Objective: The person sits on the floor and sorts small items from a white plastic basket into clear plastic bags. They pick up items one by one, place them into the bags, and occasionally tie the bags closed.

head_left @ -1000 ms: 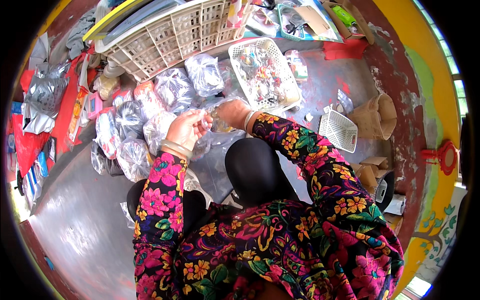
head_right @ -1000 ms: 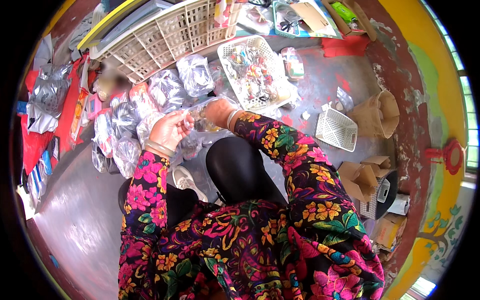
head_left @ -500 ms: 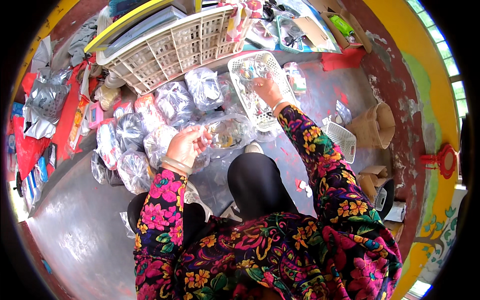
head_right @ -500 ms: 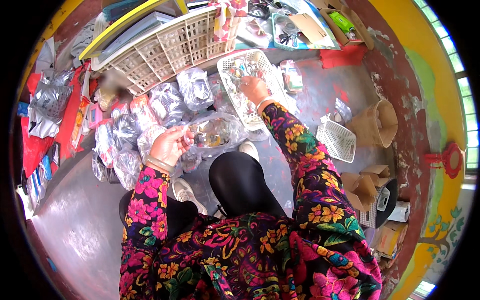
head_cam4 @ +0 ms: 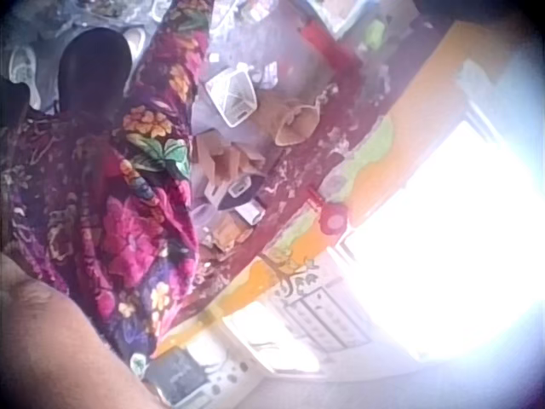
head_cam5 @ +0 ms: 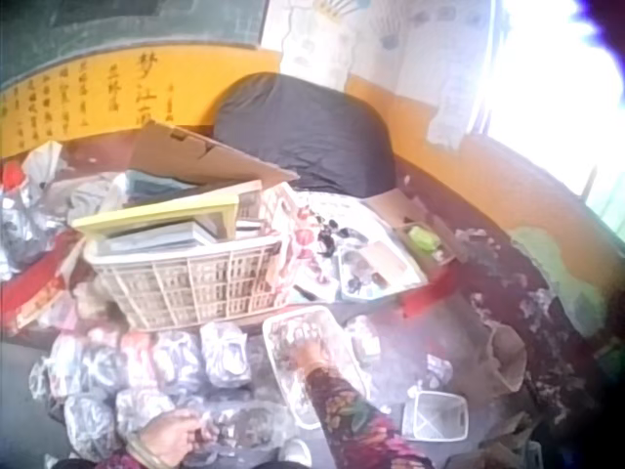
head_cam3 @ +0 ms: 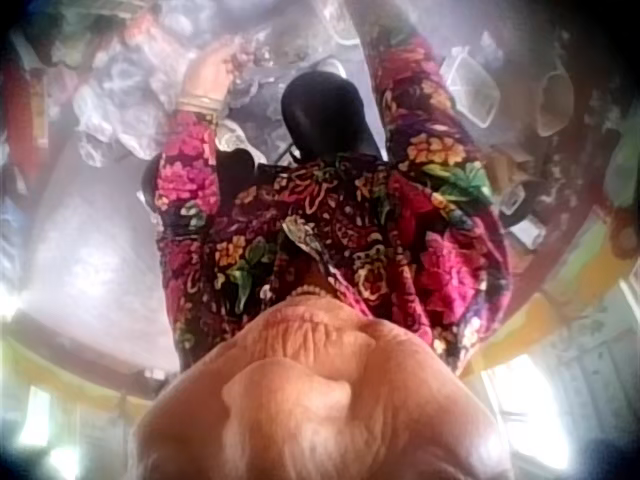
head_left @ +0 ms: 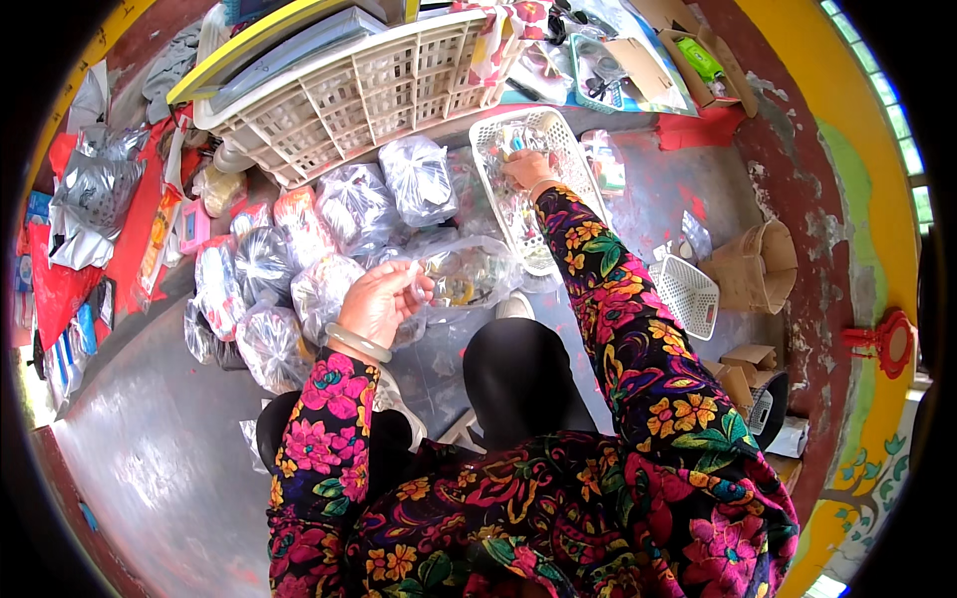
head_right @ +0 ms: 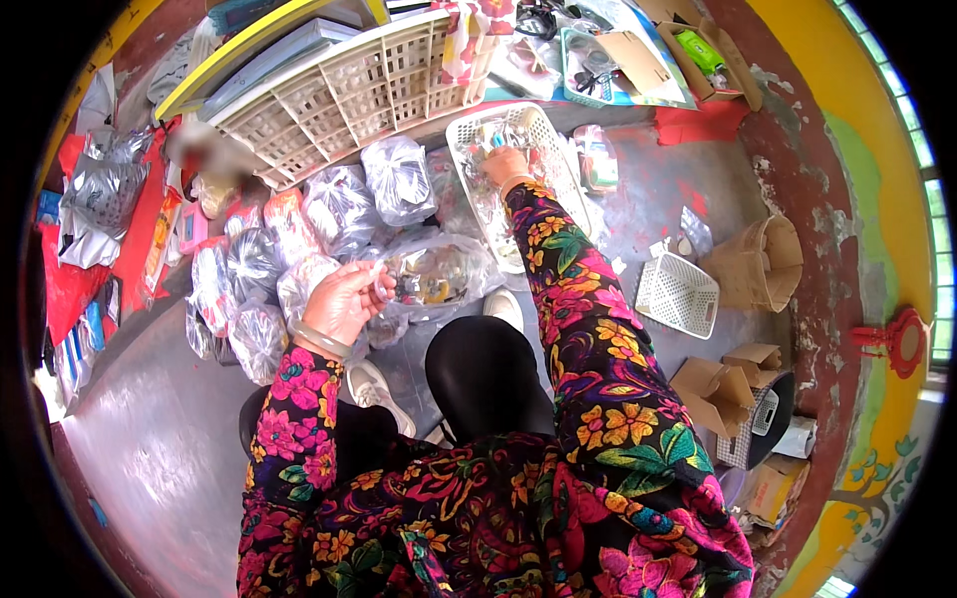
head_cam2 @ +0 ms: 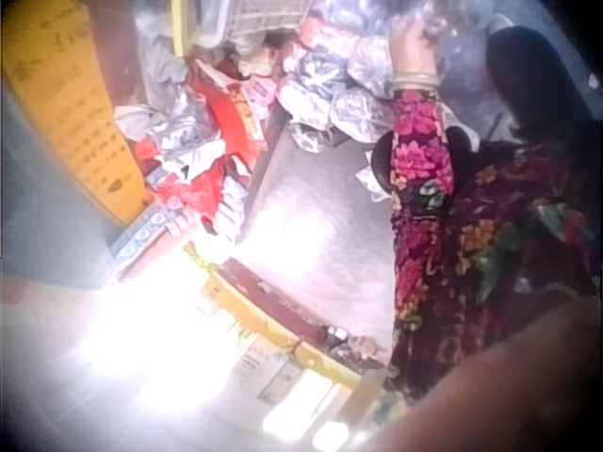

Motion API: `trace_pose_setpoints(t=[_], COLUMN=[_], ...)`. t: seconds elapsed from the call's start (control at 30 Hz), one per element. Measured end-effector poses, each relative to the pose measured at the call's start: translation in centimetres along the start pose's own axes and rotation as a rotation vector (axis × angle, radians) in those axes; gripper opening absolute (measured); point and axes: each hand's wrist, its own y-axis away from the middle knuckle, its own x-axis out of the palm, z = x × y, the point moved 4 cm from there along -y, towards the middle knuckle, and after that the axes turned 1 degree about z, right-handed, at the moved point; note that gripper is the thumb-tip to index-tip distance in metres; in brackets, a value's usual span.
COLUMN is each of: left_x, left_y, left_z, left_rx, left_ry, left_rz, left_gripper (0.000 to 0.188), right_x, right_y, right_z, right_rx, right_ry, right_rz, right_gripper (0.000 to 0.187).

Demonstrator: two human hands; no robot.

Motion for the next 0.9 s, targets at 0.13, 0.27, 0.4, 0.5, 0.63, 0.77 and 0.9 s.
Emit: trace_pose_setpoints(t=[0.13,0.27,0.4,0.5,0.63,0.77,0.9], left_x=[-1.0,-0.6,-1.2,-0.9,-0.5,-0.9,-1.1], left_y=[0.8,0.5,0.8,0.7,0.6,0.5,0.9], left_z=[-0.2,-0.1,0.0,-0.1,-0.2,-0.1,-0.2], left_rx=[0.016,0.012,0.014,0.012,0.004,-0.001,0.016], left_ry=[0.002,0.012,-0.011,-0.008,-0.003,-0.01,-0.023], left_rz=[-0.06,-0.036,-0.082,-0.066,-0.063,-0.076,-0.083], left_gripper=[0.015,0.015,0.015,0.015,0.015,0.015,0.015], right_x=[1.3,0.0,1.2,1.3,1.8,1.5,0.1], right_y=[2.4,1.2,1.5,1.0,0.5,2.1,4.8], right_z=[4.3,3.9,5.7,4.8,3.6,4.2,5.5], right_rx=[-0.024,-0.116,-0.054,-0.137,-0.112,-0.272,-0.119], right_ry=[0.232,0.257,0.364,0.419,0.394,0.328,0.034], right_rz=[-0.211,-0.3,-0.098,-0.096,-0.095,-0.064,0.035], right_gripper=[0.042,0.051,0.043,0.033,0.02,0.014,0.016])
